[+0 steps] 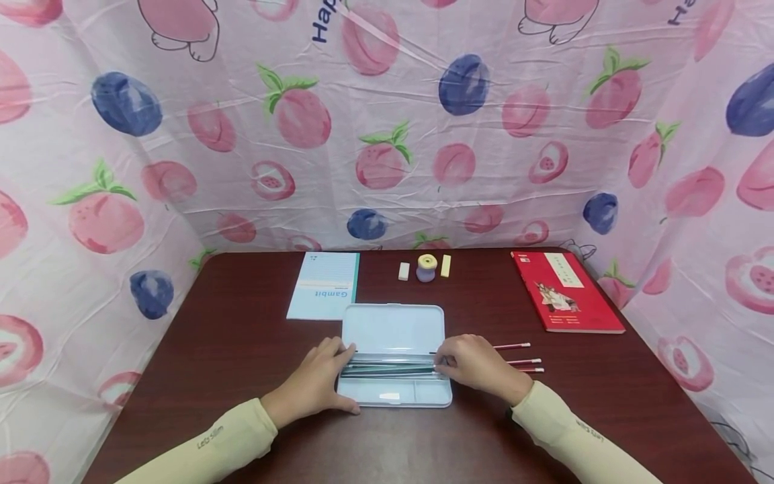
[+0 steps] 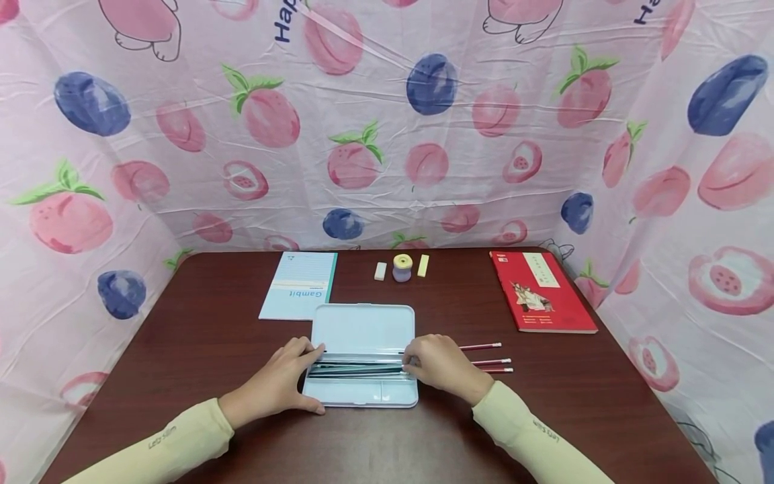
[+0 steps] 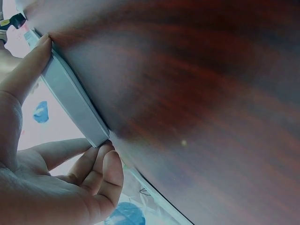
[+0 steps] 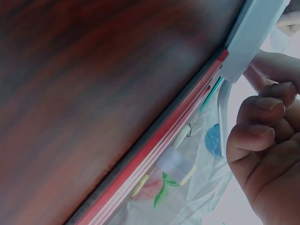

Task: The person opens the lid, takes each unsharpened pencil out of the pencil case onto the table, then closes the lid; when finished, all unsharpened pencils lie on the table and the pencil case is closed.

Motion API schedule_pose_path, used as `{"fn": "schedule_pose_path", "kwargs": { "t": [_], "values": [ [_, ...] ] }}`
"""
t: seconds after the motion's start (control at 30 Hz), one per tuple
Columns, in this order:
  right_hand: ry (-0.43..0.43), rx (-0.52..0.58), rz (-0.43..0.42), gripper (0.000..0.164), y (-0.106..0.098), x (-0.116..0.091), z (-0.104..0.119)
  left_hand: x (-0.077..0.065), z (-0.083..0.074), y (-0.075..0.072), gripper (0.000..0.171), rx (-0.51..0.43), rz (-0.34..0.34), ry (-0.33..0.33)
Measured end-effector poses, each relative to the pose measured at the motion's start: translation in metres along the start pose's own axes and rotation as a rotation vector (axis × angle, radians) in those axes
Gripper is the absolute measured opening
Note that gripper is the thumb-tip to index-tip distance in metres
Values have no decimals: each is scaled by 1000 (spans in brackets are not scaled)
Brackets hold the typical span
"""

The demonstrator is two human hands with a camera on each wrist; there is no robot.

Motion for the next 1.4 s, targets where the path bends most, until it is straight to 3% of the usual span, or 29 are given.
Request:
{"fn": "schedule_pose_path", "kwargs": {
  "t": [0.23, 0.47, 0.87, 1.13, 1.4],
  "values": [
    [-4, -11, -21, 16, -9, -7, -2, -1, 0, 0, 111, 6, -8, 10],
    [29, 48, -15, 10, -20, -22, -11, -1, 1, 0, 111, 19, -26, 31],
    [106, 267, -13, 10, -36, -63, -38, -2, 1, 0, 110, 17, -26, 33],
    [56, 308, -93, 12, -43, -93, -55, -1, 1, 1, 110, 18, -27, 31],
    [82, 323, -125, 14, -50, -122, -71, 0, 1, 2, 110, 13, -19, 22]
  ]
}}
Point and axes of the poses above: each hand's wrist, its own x-axis towards the middle knuckle, its own y-axis out of the palm, z = x × y, the point moved 3 cm from there along x, towards the middle knuckle, and after that the axes turned 15 degrees about -y, right-handed, at the moved point
